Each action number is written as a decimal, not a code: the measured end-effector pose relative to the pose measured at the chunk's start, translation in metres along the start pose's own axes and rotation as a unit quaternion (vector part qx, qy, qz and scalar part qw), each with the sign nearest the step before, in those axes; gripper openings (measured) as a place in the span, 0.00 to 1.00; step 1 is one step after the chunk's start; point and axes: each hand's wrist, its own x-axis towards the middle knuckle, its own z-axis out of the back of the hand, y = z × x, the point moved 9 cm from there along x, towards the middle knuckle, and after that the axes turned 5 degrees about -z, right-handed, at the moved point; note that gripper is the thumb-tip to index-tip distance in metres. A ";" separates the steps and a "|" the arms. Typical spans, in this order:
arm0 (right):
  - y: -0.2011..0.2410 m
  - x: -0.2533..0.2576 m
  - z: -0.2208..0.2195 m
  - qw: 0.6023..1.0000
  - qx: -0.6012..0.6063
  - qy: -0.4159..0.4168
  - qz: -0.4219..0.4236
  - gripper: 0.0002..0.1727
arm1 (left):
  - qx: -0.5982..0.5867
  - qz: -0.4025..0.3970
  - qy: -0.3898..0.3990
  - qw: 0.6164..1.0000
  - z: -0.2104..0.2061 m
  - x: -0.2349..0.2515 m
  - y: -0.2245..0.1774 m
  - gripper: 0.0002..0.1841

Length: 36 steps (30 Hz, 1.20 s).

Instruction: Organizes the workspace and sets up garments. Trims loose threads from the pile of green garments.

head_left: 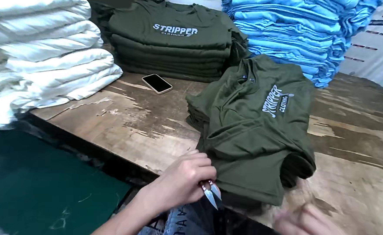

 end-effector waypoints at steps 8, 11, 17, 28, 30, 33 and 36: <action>-0.009 -0.009 0.007 0.987 -0.077 -0.107 -0.095 0.20 | -0.090 0.158 -0.190 0.965 -0.006 0.033 -0.031 0.17; -0.010 -0.010 -0.007 0.962 -0.144 -0.223 -0.059 0.13 | -0.122 0.166 -0.221 0.953 -0.029 0.038 -0.036 0.16; -0.027 -0.024 -0.004 0.948 0.018 -0.298 -0.115 0.05 | -0.103 0.098 -0.185 0.972 -0.029 0.025 -0.039 0.09; -0.026 -0.050 -0.009 0.961 0.053 -0.250 -0.103 0.08 | 0.113 0.019 -0.186 0.976 -0.018 0.033 -0.074 0.14; -0.029 -0.054 -0.013 0.968 0.066 -0.223 -0.096 0.10 | 0.115 0.018 -0.177 0.977 -0.024 0.038 -0.076 0.14; -0.028 -0.054 -0.019 0.980 0.051 -0.179 -0.073 0.18 | 0.106 0.011 -0.179 0.978 -0.030 0.045 -0.080 0.13; -0.029 -0.056 -0.023 0.984 0.026 -0.164 -0.068 0.21 | 0.091 0.003 -0.176 0.980 -0.030 0.046 -0.080 0.13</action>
